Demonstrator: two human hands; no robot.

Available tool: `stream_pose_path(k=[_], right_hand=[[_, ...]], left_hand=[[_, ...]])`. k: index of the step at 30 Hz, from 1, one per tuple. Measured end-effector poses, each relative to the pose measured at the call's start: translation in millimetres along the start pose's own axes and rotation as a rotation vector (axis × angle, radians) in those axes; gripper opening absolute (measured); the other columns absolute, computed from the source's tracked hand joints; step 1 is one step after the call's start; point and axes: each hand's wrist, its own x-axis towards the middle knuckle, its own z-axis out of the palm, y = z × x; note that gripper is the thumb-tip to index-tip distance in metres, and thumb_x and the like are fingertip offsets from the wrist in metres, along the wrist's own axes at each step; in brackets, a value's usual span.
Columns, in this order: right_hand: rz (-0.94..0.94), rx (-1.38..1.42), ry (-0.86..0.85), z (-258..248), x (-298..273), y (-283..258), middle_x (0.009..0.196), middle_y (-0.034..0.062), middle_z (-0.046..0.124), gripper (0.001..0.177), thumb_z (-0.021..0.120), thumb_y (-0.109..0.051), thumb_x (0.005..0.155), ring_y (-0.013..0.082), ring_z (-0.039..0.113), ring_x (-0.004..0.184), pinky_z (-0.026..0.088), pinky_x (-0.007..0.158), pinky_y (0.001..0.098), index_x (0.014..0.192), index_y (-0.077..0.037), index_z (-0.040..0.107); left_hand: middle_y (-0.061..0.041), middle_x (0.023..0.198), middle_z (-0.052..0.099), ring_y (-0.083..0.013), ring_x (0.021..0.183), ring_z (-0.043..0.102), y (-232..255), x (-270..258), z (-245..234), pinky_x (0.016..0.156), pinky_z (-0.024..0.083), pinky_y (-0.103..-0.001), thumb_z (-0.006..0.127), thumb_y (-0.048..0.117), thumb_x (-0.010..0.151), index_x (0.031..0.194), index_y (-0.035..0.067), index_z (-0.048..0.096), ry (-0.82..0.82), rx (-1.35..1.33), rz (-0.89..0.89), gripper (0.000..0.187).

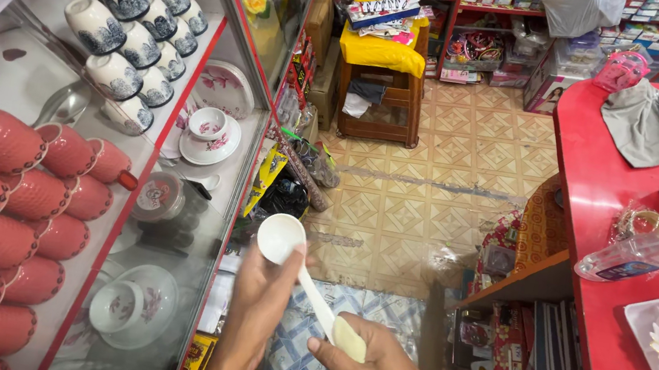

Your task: The person wipes a white bowl with a yellow cloth and places it on a shelf. They then wipe a small round container and a metal strainer with the same cloth, placing them on the shelf as well.

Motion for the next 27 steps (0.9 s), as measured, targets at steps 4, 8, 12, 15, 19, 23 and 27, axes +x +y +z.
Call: stream_pose_path(k=[4,8,12,15,19,23,27], right_hand=[[0.104,0.052,-0.049,2.3,1.3,4.3,0.058,-0.0004,0.052,0.028,0.073,-0.035,0.089,0.0130,0.046,0.052,0.037,0.049,0.0314,0.090,-0.007,0.068],[0.040,-0.207,-0.082,-7.6,2.3,34.7,0.079,0.0035,0.066,0.038,0.067,-0.043,0.096,0.0122,0.061,0.076,0.052,0.071,0.0307,0.106,-0.006,0.065],[0.071,-0.023,-0.102,-35.9,0.7,71.1,0.103,0.0113,0.065,0.042,0.051,-0.039,0.097,0.0181,0.067,0.094,0.058,0.086,0.0347,0.130,-0.013,0.046],[-0.187,0.114,0.103,-38.9,-0.3,77.2,0.119,0.0204,0.060,0.043,0.052,-0.026,0.099,0.0226,0.059,0.112,0.048,0.097,0.0376,0.136,-0.006,0.043],[-0.104,0.415,0.361,-37.7,-6.2,40.7,0.119,0.0365,0.058,0.037,0.055,-0.017,0.107,0.0415,0.060,0.103,0.055,0.079,0.0543,0.140,-0.005,0.045],[-0.709,-0.392,0.622,-31.1,-10.2,2.7,0.141,0.0269,0.052,0.027,0.063,-0.008,0.096,0.0345,0.058,0.131,0.055,0.099,0.0426,0.123,-0.006,0.057],[-0.477,-0.356,0.542,-28.9,-3.3,-7.3,0.127,0.0192,0.064,0.054,0.069,-0.010,0.089,0.0340,0.067,0.119,0.056,0.095,0.0408,0.139,-0.011,0.048]], left_hand=[[-0.007,0.090,0.065,-0.0165,0.084,0.067,-18.4,-14.6,11.0,0.077,0.059,-0.030,0.046,0.028,0.102,0.129,0.001,0.055,-0.161,-0.317,-0.256,0.039],[-0.004,0.079,0.051,-0.0128,0.063,0.044,-37.4,0.5,1.1,0.054,0.040,-0.028,0.044,0.031,0.110,0.114,0.001,0.050,-0.082,-0.208,-0.258,0.030],[-0.002,0.081,0.052,-0.0084,0.062,0.043,-44.6,9.8,-11.9,0.050,0.035,-0.024,0.048,0.019,0.104,0.108,0.008,0.051,-0.119,-0.155,-0.390,0.012],[-0.001,0.083,0.057,-0.0069,0.065,0.049,-42.8,-3.2,-4.1,0.055,0.045,-0.023,0.049,0.017,0.105,0.108,0.004,0.056,-0.314,-0.105,-0.404,0.016],[0.000,0.075,0.060,-0.0063,0.058,0.045,-32.2,-17.5,12.2,0.050,0.038,-0.024,0.049,0.023,0.103,0.108,0.011,0.063,-0.344,0.133,-0.460,0.019],[0.000,0.073,0.062,-0.0087,0.058,0.049,-38.4,-29.6,21.1,0.054,0.041,-0.028,0.050,0.023,0.103,0.098,0.005,0.062,-0.434,0.281,-0.323,0.022],[-0.005,0.068,0.063,-0.0129,0.063,0.061,-50.3,-44.1,27.1,0.063,0.050,-0.032,0.047,0.019,0.101,0.102,0.007,0.062,-0.558,0.515,-0.102,0.020]])
